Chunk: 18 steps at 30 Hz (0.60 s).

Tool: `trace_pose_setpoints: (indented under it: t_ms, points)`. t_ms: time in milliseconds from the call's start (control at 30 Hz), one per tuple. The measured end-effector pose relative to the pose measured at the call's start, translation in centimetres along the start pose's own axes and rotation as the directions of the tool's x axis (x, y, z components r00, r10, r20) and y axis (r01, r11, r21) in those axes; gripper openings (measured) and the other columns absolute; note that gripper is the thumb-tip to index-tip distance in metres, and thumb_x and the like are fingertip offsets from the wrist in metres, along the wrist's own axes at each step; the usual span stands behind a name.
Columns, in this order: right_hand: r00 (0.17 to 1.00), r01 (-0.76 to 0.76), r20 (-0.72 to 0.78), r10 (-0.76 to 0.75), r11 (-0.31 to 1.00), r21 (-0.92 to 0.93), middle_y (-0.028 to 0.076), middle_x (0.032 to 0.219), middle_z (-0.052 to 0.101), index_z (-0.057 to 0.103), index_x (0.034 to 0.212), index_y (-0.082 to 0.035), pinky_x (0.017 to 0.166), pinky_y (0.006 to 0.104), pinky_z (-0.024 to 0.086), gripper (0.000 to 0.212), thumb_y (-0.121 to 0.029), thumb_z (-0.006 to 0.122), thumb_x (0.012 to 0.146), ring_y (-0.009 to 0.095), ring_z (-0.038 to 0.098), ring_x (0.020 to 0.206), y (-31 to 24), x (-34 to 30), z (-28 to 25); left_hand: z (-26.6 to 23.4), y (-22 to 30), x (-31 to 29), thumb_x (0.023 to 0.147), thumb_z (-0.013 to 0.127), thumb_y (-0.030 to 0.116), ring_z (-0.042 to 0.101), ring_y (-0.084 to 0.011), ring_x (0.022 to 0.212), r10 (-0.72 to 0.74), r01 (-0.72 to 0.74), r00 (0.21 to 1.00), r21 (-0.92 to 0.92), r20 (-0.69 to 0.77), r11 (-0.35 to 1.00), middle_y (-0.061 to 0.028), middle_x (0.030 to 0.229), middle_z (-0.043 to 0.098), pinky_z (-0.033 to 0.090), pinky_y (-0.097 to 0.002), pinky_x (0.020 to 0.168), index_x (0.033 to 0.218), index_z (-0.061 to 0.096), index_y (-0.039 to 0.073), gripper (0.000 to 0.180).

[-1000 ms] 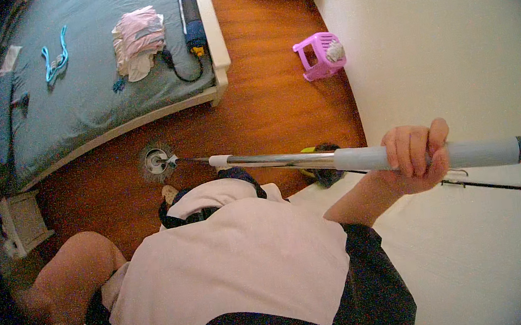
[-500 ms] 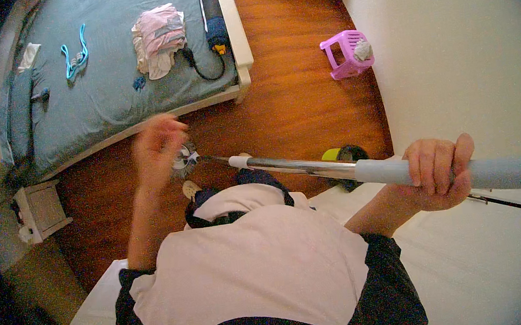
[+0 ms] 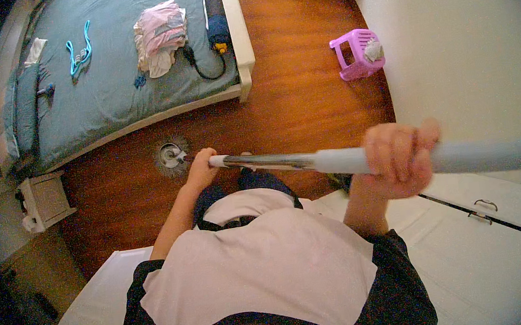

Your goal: The person mops the wooden floor in a bedroom using a circular mop, maneuvering it around a bed, a nightstand, and through a doorway, and briefly operates a remote control.

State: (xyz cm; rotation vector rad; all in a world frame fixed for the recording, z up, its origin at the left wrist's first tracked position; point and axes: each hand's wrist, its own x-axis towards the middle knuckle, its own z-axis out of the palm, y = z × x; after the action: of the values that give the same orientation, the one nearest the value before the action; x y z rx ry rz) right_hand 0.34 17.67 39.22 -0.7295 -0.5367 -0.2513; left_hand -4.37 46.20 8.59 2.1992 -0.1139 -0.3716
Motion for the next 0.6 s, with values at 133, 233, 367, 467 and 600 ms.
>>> trace_pose_setpoints:
  t_ms: [133,233,367,467,600]
  points:
    - [0.988,-0.093,-0.123,0.091,0.996,-0.012,-0.002,0.05,0.043,0.04,0.077,-0.01,0.043,0.025,0.04,0.013,-0.019,0.049,0.082,0.008,0.041,0.039,4.1,-3.1,-0.2,-2.0,-4.3,-1.1,0.064,0.064,0.002,0.052,-0.0314,0.086,-0.155,0.157,0.986,-0.019,0.052,0.987,-0.0138,0.088,0.053,0.043,-0.0368,0.073,0.088,0.05,0.003,0.028]
    - [0.944,-0.316,-0.142,0.297,0.938,-0.139,0.0,0.051,0.044,0.043,0.069,-0.008,0.045,0.0284,0.038,0.024,-0.028,0.053,0.08,0.012,0.041,0.043,5.8,-5.8,0.3,-3.0,-7.0,-1.2,0.064,0.064,0.006,0.053,-0.0339,0.083,-0.214,0.186,0.961,0.165,0.172,0.969,-0.0151,0.083,0.057,0.043,-0.0387,0.072,0.081,0.054,0.003,0.02]
    - [0.926,-0.33,-0.296,0.235,0.883,-0.334,-0.003,0.053,0.042,0.046,0.067,-0.01,0.044,0.03,0.035,0.016,-0.022,0.049,0.078,0.011,0.038,0.044,1.8,-6.2,1.5,-0.1,-5.6,-1.1,0.059,0.065,0.012,0.056,-0.0361,0.075,-0.028,0.021,0.998,0.117,0.055,0.993,-0.0181,0.074,0.058,0.045,-0.0423,0.067,0.068,0.058,0.004,0.014]
    - [0.962,-0.273,-0.103,0.253,0.867,-0.416,-0.002,0.05,0.037,0.041,0.063,-0.011,0.043,0.0252,0.032,0.017,-0.017,0.048,0.077,0.009,0.034,0.041,-3.6,-3.5,3.5,3.2,-1.4,-0.6,0.059,0.064,0.022,0.057,-0.035,0.061,0.173,-0.179,0.981,-0.07,-0.088,0.981,-0.018,0.061,0.056,0.045,-0.0407,0.055,0.058,0.057,0.005,0.018]
    - [0.99,-0.123,0.02,0.139,0.929,-0.349,-0.002,0.042,0.042,0.035,0.053,-0.014,0.048,0.0215,0.038,0.025,-0.014,0.049,0.073,0.008,0.042,0.038,-7.1,-2.3,7.3,4.1,2.2,-1.0,0.062,0.063,0.019,0.055,-0.0347,0.065,0.185,-0.181,0.983,-0.246,-0.006,0.952,-0.016,0.063,0.057,0.045,-0.0423,0.066,0.058,0.056,0.002,0.019]
